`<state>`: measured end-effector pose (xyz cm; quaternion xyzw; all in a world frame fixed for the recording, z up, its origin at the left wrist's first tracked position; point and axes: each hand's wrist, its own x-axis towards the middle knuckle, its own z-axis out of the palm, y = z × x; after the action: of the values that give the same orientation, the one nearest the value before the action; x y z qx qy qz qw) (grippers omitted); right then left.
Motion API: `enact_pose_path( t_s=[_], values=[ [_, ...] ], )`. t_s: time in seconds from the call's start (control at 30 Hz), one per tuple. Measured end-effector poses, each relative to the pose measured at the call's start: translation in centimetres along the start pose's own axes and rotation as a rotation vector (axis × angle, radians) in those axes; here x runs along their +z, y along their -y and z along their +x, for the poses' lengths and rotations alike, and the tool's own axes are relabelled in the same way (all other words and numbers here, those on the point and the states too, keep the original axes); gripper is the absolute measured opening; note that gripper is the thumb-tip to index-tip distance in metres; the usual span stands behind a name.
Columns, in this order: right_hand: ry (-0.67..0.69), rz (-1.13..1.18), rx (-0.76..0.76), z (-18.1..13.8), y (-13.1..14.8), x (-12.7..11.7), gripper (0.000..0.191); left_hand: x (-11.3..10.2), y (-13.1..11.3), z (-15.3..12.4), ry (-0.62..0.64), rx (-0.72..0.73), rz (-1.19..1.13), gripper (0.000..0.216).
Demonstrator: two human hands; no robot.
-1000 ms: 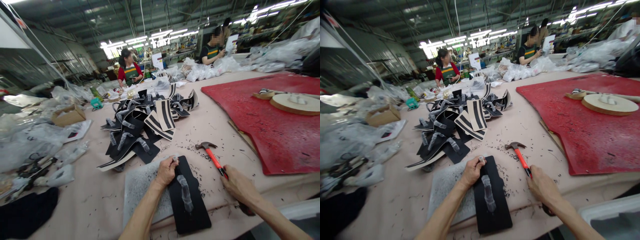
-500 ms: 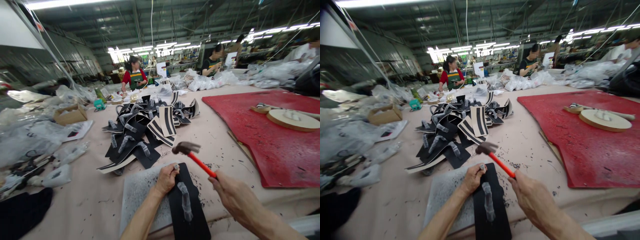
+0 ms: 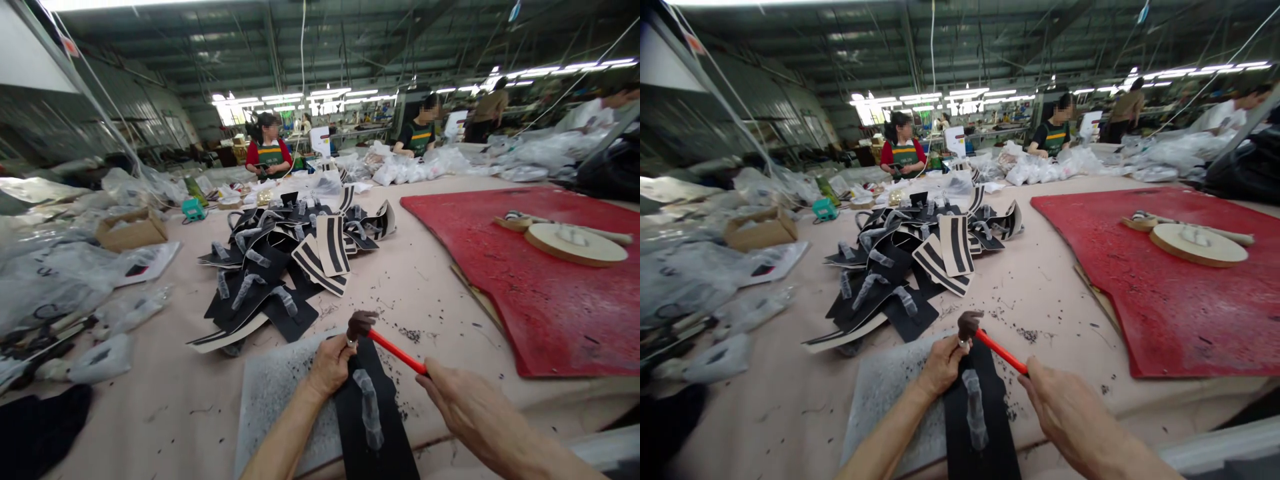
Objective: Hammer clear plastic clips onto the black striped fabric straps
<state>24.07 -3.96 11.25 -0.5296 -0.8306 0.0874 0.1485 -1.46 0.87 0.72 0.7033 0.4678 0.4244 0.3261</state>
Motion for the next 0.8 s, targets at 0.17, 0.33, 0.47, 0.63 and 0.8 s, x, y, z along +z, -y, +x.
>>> enact_pose_path(
  t_s=[0.17,0.33,0.47,0.63,0.8],
  values=[
    [-0.063,-0.057,0.032,-0.2,-1.2,0.2,0.036,-0.2,-0.1,0.2,0.003,-0.009,-0.021,0.016],
    [-0.044,-0.064,-0.035,-0.1,-0.4,0.4,0.036,-0.1,0.0,0.2,0.005,-0.014,0.014,0.017],
    [0.085,-0.043,0.027,0.0,-0.7,0.2,0.031,-0.1,0.0,0.1,-0.004,-0.024,0.023,0.017],
    [0.1,0.032,0.257,-0.1,-3.6,2.2,0.032,-0.1,-0.5,0.2,-0.013,-0.001,-0.04,0.018],
    [0.035,-0.067,0.286,-0.1,-4.8,6.2,0.034,-0.3,-1.1,0.3,-0.015,-0.033,-0.044,0.015]
  ],
)
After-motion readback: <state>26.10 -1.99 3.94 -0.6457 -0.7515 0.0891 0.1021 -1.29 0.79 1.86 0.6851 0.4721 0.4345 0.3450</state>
